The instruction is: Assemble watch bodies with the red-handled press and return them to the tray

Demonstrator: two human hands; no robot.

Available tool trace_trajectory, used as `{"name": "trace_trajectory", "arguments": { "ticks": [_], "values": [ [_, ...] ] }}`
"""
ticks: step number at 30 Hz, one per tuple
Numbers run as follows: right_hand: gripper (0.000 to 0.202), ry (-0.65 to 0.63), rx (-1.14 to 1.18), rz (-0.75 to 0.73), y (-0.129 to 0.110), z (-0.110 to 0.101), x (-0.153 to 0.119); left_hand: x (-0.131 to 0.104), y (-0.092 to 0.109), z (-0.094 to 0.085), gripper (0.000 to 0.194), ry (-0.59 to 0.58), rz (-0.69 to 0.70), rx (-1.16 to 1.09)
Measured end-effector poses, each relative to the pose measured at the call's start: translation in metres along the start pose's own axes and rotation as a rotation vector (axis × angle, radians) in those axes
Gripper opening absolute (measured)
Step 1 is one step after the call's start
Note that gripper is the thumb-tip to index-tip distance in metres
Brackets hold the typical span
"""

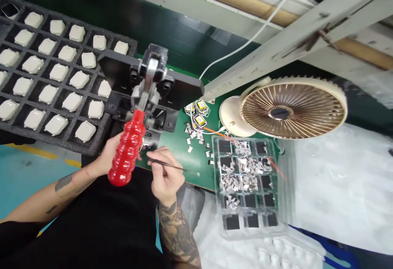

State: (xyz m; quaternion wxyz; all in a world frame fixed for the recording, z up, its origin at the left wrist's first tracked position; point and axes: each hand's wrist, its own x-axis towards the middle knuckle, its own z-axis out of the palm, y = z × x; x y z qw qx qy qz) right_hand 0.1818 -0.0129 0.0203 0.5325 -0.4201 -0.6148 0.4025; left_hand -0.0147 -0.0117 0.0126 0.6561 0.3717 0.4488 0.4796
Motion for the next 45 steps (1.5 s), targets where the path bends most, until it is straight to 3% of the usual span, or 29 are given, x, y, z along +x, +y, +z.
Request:
{"name": "trace_trajectory", "arguments": {
  "ticks": [3,8,18,22,25,27,30,32,37,40,43,45],
  "values": [
    [0.022,0.072,-0.037,-0.133,0.0,0.014,0.007,-0.003,0.003,0.001,0.043,0.0,0.029,0.069],
    [0.028,0.107,-0.115,-0.167,-0.004,0.02,0.013,-0.003,0.002,-0.001,0.045,-0.014,0.055,0.079],
    [0.013,0.101,-0.104,-0.071,0.001,0.025,0.014,-0.003,0.004,-0.002,0.044,-0.011,0.059,0.063],
    [0.008,0.133,0.067,0.172,0.011,0.025,0.01,-0.002,0.002,-0.005,0.049,-0.038,0.058,0.036],
    [0.016,0.03,0.287,0.329,0.015,0.022,0.001,-0.001,0.001,-0.006,0.051,-0.027,0.049,0.018],
    [0.015,0.018,0.322,0.287,0.014,0.019,-0.006,-0.002,0.0,-0.006,0.05,-0.011,0.057,0.019],
    [0.01,0.245,0.213,0.116,0.011,0.015,-0.009,-0.003,-0.002,-0.005,0.051,0.004,0.052,0.009],
    [0.01,0.328,0.133,0.068,0.011,0.016,-0.007,-0.003,-0.004,-0.004,0.051,0.015,0.032,-0.016],
    [0.014,0.238,0.086,0.225,0.008,0.021,-0.003,-0.004,-0.008,-0.006,0.053,0.044,0.016,-0.055],
    [0.019,0.189,0.232,0.198,0.003,0.003,0.0,-0.003,-0.007,-0.008,0.05,0.084,-0.001,-0.047],
    [0.025,0.108,0.347,0.123,-0.008,-0.041,0.018,-0.003,-0.005,-0.01,0.048,0.092,0.005,0.013],
    [0.032,-0.036,0.318,0.089,-0.019,-0.074,0.043,-0.005,-0.005,-0.011,0.048,0.053,0.024,0.047]
  ]
}}
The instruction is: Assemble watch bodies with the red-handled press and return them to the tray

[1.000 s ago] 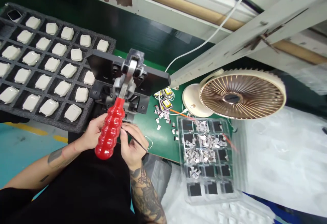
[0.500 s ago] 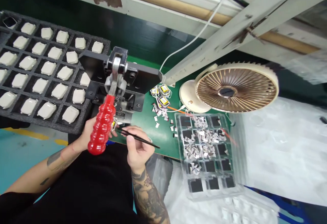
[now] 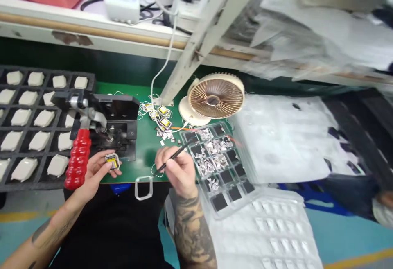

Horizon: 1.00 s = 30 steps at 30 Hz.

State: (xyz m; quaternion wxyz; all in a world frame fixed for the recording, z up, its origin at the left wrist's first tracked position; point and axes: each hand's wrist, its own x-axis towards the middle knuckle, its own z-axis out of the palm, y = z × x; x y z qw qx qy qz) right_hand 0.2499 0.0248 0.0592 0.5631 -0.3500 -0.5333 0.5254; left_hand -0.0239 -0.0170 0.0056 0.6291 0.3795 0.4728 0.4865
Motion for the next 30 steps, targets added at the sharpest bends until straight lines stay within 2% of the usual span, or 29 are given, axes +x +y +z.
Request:
{"name": "trace_trajectory", "arguments": {
  "ticks": [2,3,5,7,8,10,13,16,17,18,21,22,24,27,30],
  "values": [
    [0.033,-0.106,-0.202,-0.022,-0.017,-0.019,0.028,-0.002,0.0,0.0,0.046,-0.029,0.023,0.06],
    [0.028,-0.084,-0.363,-0.051,-0.02,-0.022,0.042,-0.002,0.0,0.001,0.045,-0.032,0.032,0.101],
    [0.017,0.178,-0.601,-0.229,-0.017,-0.019,0.065,-0.003,-0.001,0.001,0.047,-0.019,0.037,0.183],
    [0.017,0.304,-0.682,-0.351,-0.002,-0.009,0.072,-0.004,-0.002,0.001,0.049,-0.013,0.039,0.243],
    [0.019,0.297,-0.699,-0.372,0.007,-0.003,0.069,-0.004,-0.002,0.0,0.047,-0.014,0.044,0.259],
    [0.023,0.204,-0.754,-0.349,0.026,0.004,0.05,-0.005,-0.003,-0.001,0.04,-0.012,0.06,0.277],
    [0.028,-0.015,-0.959,-0.219,0.043,0.008,0.011,-0.006,-0.001,-0.003,0.034,-0.017,0.069,0.295],
    [0.072,-0.188,-1.153,-0.104,0.042,0.007,-0.017,-0.007,0.002,-0.004,0.032,-0.086,0.066,0.339],
    [0.078,-0.198,-1.166,-0.098,0.039,0.004,-0.022,-0.006,0.003,-0.004,0.031,-0.116,0.073,0.373],
    [0.074,-0.176,-1.159,-0.109,0.034,-0.001,-0.026,-0.006,0.002,-0.004,0.031,-0.145,0.088,0.416],
    [0.038,0.019,-1.154,-0.151,0.016,-0.029,-0.037,-0.001,-0.002,-0.004,0.031,-0.2,0.189,0.571],
    [0.03,0.092,-1.188,-0.142,0.009,-0.043,-0.041,0.001,-0.004,-0.003,0.03,-0.208,0.231,0.621],
    [0.027,0.184,-1.296,-0.068,-0.006,-0.076,-0.049,0.004,-0.006,-0.002,0.027,-0.208,0.325,0.696],
    [0.029,0.148,-1.41,0.114,-0.021,-0.118,-0.061,0.006,-0.006,0.002,0.024,-0.21,0.462,0.726],
    [0.019,0.103,-1.385,0.202,-0.023,-0.137,-0.067,0.005,-0.005,0.003,0.025,-0.213,0.511,0.713]
  ]
}}
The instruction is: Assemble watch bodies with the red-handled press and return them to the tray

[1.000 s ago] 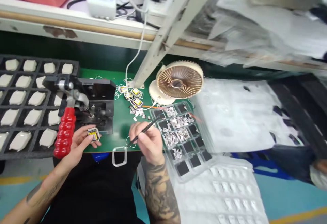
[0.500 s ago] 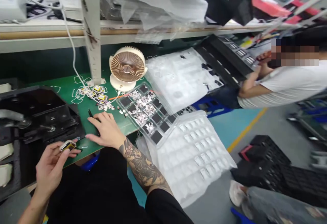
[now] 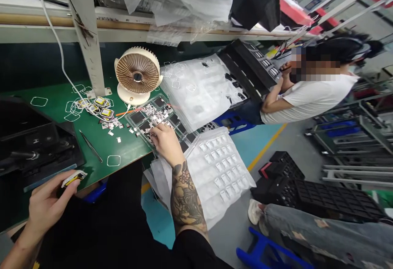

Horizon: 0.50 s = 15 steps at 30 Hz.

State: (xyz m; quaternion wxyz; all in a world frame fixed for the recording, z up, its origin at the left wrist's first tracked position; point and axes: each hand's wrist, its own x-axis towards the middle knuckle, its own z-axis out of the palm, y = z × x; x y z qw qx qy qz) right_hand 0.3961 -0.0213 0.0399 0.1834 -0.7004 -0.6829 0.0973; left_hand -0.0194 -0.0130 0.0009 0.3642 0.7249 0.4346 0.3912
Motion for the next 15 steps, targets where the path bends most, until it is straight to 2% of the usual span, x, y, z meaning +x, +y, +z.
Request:
{"name": "trace_trajectory", "arguments": {
  "ticks": [6,10,12,15],
  "values": [
    [0.014,0.117,0.161,-0.049,0.003,0.003,-0.003,-0.004,-0.005,-0.001,0.026,0.0,-0.123,-0.026],
    [0.008,0.321,0.276,0.005,-0.007,-0.005,-0.009,-0.001,-0.002,0.002,0.024,0.002,-0.193,-0.042],
    [0.007,0.414,0.37,0.012,-0.026,0.0,-0.008,0.003,0.003,0.003,0.022,0.004,-0.189,-0.038],
    [0.014,0.391,0.644,-0.114,-0.078,0.027,-0.004,0.009,0.013,0.005,0.019,-0.018,-0.168,-0.033]
  ]
}}
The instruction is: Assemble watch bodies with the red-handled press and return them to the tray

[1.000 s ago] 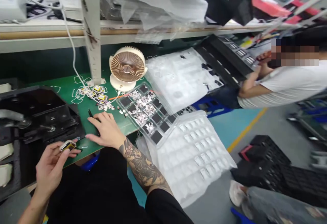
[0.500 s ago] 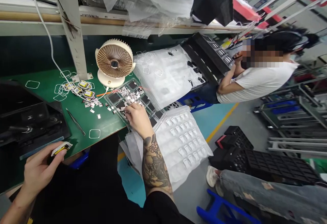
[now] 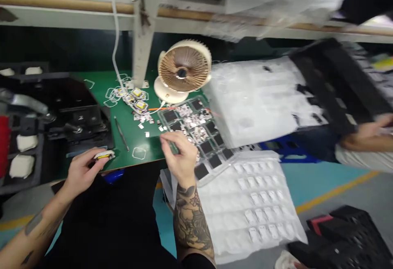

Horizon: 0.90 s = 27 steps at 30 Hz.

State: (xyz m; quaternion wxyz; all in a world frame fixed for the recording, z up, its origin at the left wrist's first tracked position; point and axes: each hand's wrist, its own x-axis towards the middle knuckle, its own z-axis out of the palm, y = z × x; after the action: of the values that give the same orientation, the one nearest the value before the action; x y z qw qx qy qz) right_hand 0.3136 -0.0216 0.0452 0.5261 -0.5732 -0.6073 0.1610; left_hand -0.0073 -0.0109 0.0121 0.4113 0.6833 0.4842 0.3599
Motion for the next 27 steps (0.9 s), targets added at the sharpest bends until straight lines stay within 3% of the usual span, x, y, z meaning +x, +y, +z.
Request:
{"name": "trace_trajectory", "arguments": {
  "ticks": [4,7,15,19,22,27],
  "values": [
    [0.021,-0.135,0.342,0.02,-0.032,0.078,-0.017,0.004,0.008,0.002,0.019,-0.05,0.013,0.01],
    [0.019,-0.269,0.417,0.049,-0.04,0.106,-0.025,0.004,0.01,0.002,0.016,-0.045,0.035,0.012],
    [0.015,-0.369,0.386,0.035,-0.03,0.108,-0.019,0.002,0.007,0.004,0.015,-0.062,0.119,0.0],
    [0.02,-0.486,0.344,-0.07,-0.032,0.105,-0.019,0.0,0.005,0.003,0.02,-0.073,0.011,-0.061],
    [0.044,-0.606,0.315,-0.113,-0.031,0.106,-0.024,0.002,0.004,-0.001,0.022,-0.063,-0.094,-0.127],
    [0.049,-0.535,0.152,-0.286,-0.036,0.115,-0.036,0.004,0.002,-0.009,0.029,-0.119,-0.115,-0.138]
  ]
}}
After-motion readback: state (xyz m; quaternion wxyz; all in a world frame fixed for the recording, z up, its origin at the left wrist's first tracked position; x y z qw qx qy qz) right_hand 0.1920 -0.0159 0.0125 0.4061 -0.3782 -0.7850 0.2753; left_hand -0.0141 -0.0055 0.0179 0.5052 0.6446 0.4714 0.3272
